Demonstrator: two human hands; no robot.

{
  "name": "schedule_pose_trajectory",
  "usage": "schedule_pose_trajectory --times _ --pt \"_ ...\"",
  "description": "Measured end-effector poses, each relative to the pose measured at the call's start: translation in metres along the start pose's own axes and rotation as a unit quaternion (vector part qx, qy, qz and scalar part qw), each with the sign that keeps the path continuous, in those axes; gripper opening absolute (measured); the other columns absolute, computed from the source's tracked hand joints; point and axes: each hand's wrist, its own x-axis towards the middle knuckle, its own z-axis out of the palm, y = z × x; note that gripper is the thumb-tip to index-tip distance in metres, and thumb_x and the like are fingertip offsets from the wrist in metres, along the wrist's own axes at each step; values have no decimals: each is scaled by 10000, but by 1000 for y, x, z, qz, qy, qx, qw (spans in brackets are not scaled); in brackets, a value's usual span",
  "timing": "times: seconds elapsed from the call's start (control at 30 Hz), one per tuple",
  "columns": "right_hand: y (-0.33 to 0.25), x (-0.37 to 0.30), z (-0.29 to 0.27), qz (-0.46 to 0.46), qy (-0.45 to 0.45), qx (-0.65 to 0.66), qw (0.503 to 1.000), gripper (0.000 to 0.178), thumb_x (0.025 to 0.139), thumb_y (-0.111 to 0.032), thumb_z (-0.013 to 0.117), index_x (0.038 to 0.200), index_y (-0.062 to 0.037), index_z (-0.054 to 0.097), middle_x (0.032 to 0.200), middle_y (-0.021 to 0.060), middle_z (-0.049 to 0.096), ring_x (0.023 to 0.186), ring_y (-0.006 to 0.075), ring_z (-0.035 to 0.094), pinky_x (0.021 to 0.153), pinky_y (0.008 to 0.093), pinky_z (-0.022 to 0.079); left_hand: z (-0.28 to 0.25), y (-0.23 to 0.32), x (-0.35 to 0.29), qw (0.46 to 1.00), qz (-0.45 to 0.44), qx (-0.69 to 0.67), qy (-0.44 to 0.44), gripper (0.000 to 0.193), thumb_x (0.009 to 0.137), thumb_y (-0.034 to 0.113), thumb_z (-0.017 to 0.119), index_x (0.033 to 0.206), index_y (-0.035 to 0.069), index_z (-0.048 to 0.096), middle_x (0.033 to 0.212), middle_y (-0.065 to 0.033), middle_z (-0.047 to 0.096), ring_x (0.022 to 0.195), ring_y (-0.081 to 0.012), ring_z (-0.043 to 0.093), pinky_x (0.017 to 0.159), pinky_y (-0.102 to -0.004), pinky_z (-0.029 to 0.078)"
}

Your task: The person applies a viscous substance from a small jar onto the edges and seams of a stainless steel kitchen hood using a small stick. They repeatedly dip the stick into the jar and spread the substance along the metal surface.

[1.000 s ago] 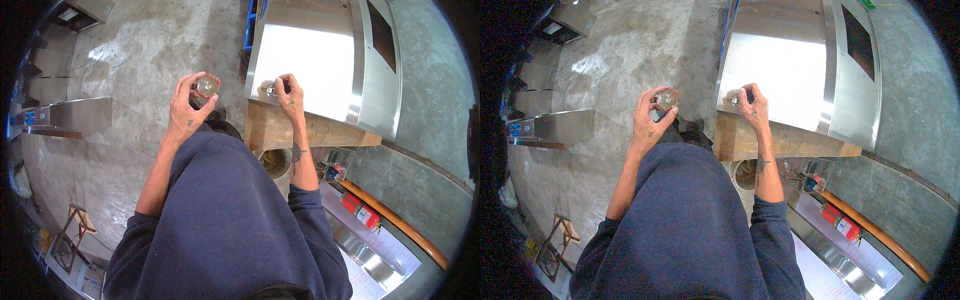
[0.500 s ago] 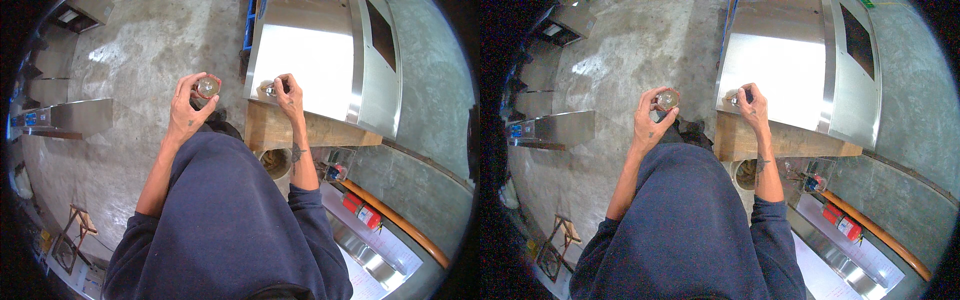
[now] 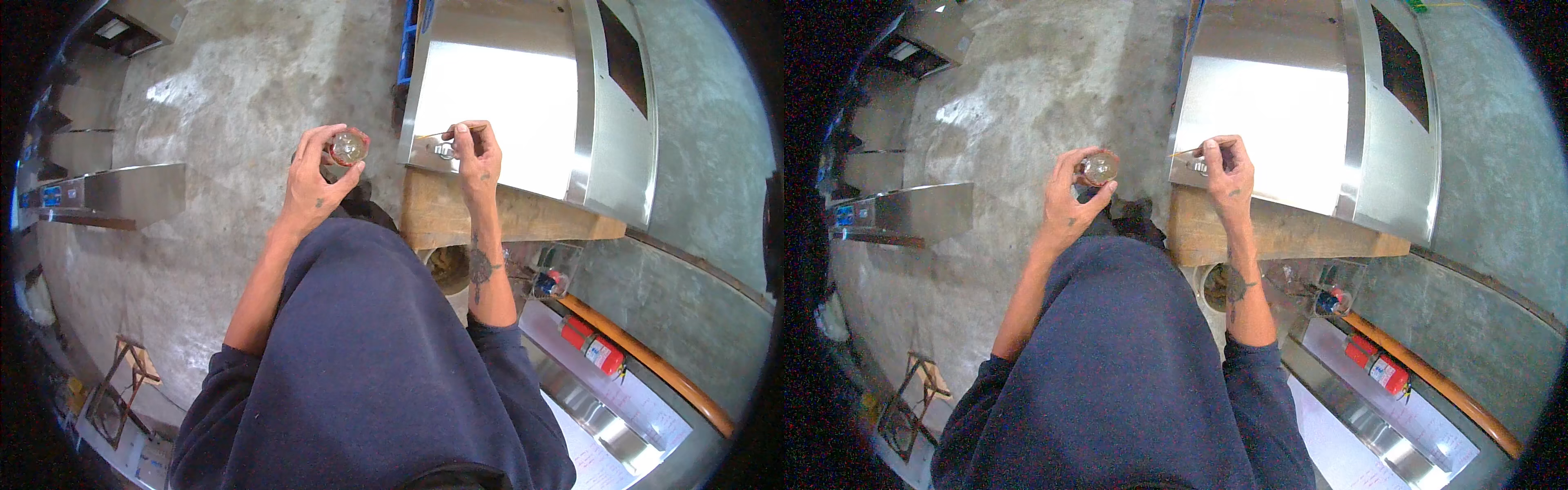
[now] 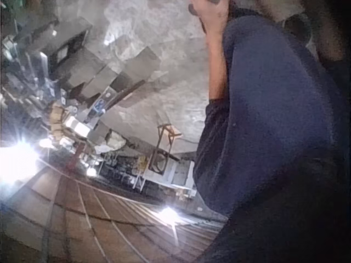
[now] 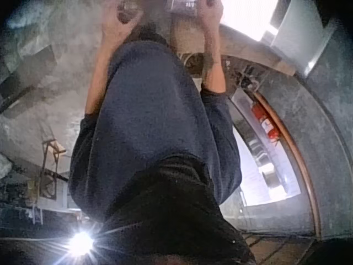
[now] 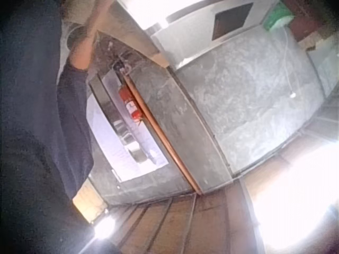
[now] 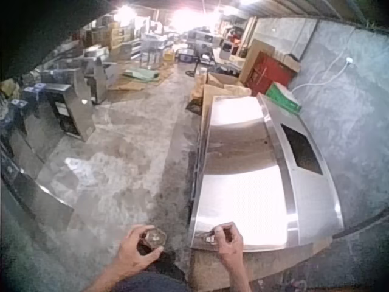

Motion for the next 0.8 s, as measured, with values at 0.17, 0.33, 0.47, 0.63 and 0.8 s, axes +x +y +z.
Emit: schedule_pose_trajectory --times 0.17,0.33,0.47,0.63,0.8 --pt "-53 -31 40 -37 -52 -5 998 152 1093 -178 689 1102 -27 707 943 9 712 794 68 553 719 257 477 8 15 2 999 21 6 -36 597 897 118 841 1442 63 605 1382 -137 603 1165 -283 675 960 -398 588" --pt "-52 -39 46 -107 -72 -93 987 131 1080 -133 700 1137 -18 728 955 7 675 772 73 510 703 261 469 14 21 5 997 52 7 -54 627 873 87 848 1450 69 605 1389 -135 605 1149 -278 682 949 -398 592" --pt "-55 -43 43 -117 -60 -135 982 231 1105 -180 664 1251 -15 733 969 23 665 782 74 510 699 260 464 17 20 4 997 58 -8 -53 643 863 84 861 1454 73 606 1395 -131 607 1121 -268 684 936 -395 598" --pt "-22 -41 20 34 137 -17 990 453 1149 -306 560 1385 64 672 983 86 676 805 105 543 742 295 510 17 19 2 999 35 0 -34 625 886 124 875 1451 78 610 1404 -130 606 1093 -251 688 920 -393 604" --pt "33 -49 -7 59 155 -260 951 340 1109 -198 572 1285 58 709 1135 224 712 976 325 696 891 448 556 14 19 3 999 4 -31 -32 594 905 126 867 1447 83 627 1427 -125 616 1248 -271 659 989 -396 590"
